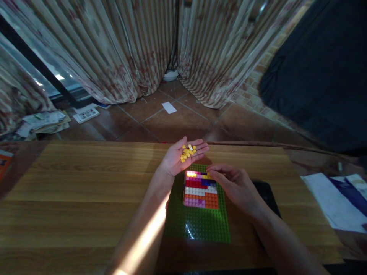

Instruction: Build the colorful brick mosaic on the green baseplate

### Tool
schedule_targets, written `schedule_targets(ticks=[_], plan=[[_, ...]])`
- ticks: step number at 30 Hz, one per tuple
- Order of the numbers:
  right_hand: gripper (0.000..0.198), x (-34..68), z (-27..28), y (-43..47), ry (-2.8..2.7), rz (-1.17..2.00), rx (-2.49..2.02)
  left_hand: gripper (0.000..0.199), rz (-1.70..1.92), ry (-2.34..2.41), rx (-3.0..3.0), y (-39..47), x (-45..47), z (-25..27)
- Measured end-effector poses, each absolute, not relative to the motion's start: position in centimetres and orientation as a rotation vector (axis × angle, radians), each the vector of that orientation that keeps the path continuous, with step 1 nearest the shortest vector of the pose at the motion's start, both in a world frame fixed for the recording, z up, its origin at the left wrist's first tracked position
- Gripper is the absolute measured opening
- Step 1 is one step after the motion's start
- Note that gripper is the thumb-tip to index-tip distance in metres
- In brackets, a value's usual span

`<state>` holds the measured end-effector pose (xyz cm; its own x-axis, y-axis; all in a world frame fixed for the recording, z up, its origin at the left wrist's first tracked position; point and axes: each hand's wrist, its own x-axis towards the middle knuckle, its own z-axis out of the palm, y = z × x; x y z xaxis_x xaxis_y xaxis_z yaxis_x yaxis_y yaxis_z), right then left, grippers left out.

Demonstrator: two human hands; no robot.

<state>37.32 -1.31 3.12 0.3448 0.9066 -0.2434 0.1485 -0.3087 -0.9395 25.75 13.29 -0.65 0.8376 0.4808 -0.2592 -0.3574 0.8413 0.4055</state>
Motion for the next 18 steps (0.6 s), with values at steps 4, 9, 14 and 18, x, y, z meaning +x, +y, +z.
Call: schedule_targets(ticks=[4,9,14,18], plan=[[0.019,37.20,3.31,-1.10,-0.892,1.090,-1.689,0.051,0.451,0.371,0.354,13.25,25.79,-0.57],[0.018,36.96,3.63,-0.73,-0.766,1.110,-1.661,0.052,0.445,0.369,0.357,13.23,25.79,-0.56],[0.020,36.73,3.58,-0.59,-0.750,1.108,-1.704,0.052,0.437,0.365,0.357,13.13,25.80,-0.53],[0.021,37.20,3.79,-0.87,-0.822,1.137,-1.676,0.051,0.435,0.354,0.357,13.04,25.75,-0.51]])
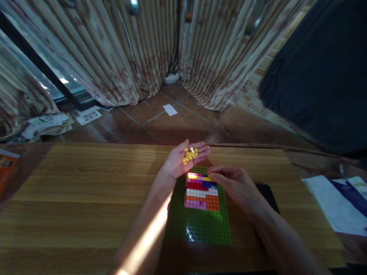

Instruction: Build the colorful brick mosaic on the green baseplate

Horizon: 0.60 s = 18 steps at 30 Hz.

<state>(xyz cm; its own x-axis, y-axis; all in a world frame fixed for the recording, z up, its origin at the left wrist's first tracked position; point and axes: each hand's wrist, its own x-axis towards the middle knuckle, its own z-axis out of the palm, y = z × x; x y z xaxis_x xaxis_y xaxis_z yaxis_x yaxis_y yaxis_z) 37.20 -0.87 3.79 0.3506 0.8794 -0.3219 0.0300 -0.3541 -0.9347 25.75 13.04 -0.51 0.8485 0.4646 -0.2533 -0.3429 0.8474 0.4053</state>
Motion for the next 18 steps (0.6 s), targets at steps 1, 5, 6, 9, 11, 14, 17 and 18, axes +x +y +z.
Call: schedule_targets(ticks=[1,5,6,9,11,14,17,18], plan=[[0.022,37.5,3.9,-0.9,-0.851,1.108,-1.665,0.051,0.433,0.344,0.355,13.0,25.7,-0.5],[0.019,38.8,4.5,-0.1,-0.995,0.762,-1.657,0.052,0.403,0.286,0.347,13.1,25.7,-0.7],[0.017,39.1,4.6,0.4,-1.066,0.664,-1.660,0.052,0.394,0.278,0.348,13.1,25.7,-0.7],[0.014,39.3,4.4,2.1,-1.380,0.449,-1.678,0.052,0.379,0.294,0.367,13.1,25.7,-0.7],[0.015,39.1,4.0,3.3,-1.592,0.357,-1.686,0.052,0.378,0.315,0.378,13.1,25.7,-0.7],[0.019,38.7,3.5,4.5,-1.788,0.264,-1.716,0.048,0.387,0.336,0.368,13.1,25.7,-0.6],[0.018,38.6,3.2,5.2,-1.844,0.214,-1.761,0.046,0.390,0.340,0.353,13.1,25.7,-0.5],[0.017,38.7,3.2,5.3,-1.843,0.215,-1.769,0.046,0.390,0.336,0.351,13.1,25.8,-0.5]])
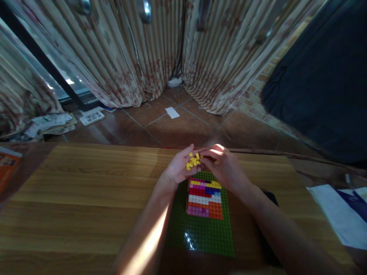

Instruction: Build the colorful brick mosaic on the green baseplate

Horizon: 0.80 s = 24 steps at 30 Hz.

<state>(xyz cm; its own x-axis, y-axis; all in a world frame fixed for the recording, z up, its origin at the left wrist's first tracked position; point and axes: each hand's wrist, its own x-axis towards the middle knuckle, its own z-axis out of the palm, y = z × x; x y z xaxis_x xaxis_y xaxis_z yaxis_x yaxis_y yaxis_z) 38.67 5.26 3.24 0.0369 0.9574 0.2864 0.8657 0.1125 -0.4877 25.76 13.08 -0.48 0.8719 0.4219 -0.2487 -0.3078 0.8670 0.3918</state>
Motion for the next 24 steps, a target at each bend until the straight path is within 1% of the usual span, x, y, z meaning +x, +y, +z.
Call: schedule_targets(ticks=[3,7,12,17,24], plan=[[0.014,39.0,3.7,4.9,-1.770,0.271,-1.755,0.049,0.400,0.315,0.350,13.1,25.8,-0.5],[0.014,39.3,5.1,2.8,-1.619,0.459,-1.702,0.050,0.408,0.287,0.350,13.1,25.7,-0.5],[0.012,38.9,6.0,0.1,-1.626,0.684,-1.732,0.049,0.396,0.248,0.342,13.2,25.7,-0.8],[0.010,38.6,5.5,-0.1,-1.671,0.728,-1.839,0.050,0.408,0.264,0.368,13.2,25.7,-1.0],[0.015,38.4,5.6,-0.1,-1.677,0.847,-1.875,0.046,0.423,0.278,0.367,13.2,25.7,-0.8]])
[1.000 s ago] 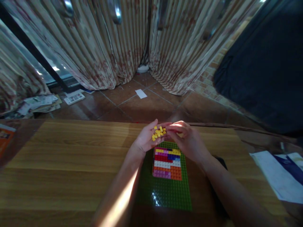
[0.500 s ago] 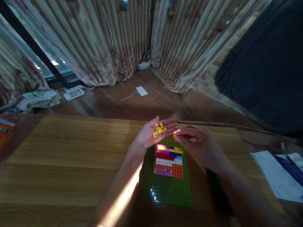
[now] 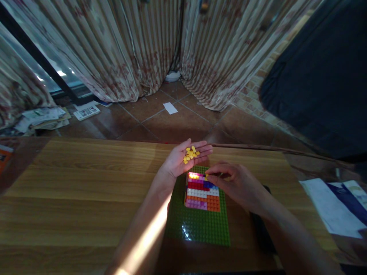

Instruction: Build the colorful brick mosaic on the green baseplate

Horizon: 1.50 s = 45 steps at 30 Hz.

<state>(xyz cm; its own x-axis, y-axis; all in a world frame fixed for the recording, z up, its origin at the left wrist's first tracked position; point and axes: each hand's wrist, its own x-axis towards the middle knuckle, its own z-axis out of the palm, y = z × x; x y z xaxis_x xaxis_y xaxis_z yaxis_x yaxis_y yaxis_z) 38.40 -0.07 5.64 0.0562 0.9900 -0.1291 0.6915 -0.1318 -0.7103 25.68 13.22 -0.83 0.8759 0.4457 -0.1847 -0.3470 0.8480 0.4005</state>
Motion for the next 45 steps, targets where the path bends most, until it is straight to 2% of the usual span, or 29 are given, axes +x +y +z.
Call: schedule_targets(ticks=[5,32,45], plan=[[0.024,38.3,5.4,-0.2,-1.628,0.868,-1.832,0.047,0.430,0.289,0.353,13.3,25.7,-0.9],[0.023,37.5,3.5,-0.8,-1.229,0.930,-1.822,0.052,0.441,0.352,0.364,13.2,25.7,-0.3],[0.023,37.3,3.7,-0.7,-1.217,0.995,-1.808,0.051,0.417,0.340,0.363,13.2,25.8,-0.4]])
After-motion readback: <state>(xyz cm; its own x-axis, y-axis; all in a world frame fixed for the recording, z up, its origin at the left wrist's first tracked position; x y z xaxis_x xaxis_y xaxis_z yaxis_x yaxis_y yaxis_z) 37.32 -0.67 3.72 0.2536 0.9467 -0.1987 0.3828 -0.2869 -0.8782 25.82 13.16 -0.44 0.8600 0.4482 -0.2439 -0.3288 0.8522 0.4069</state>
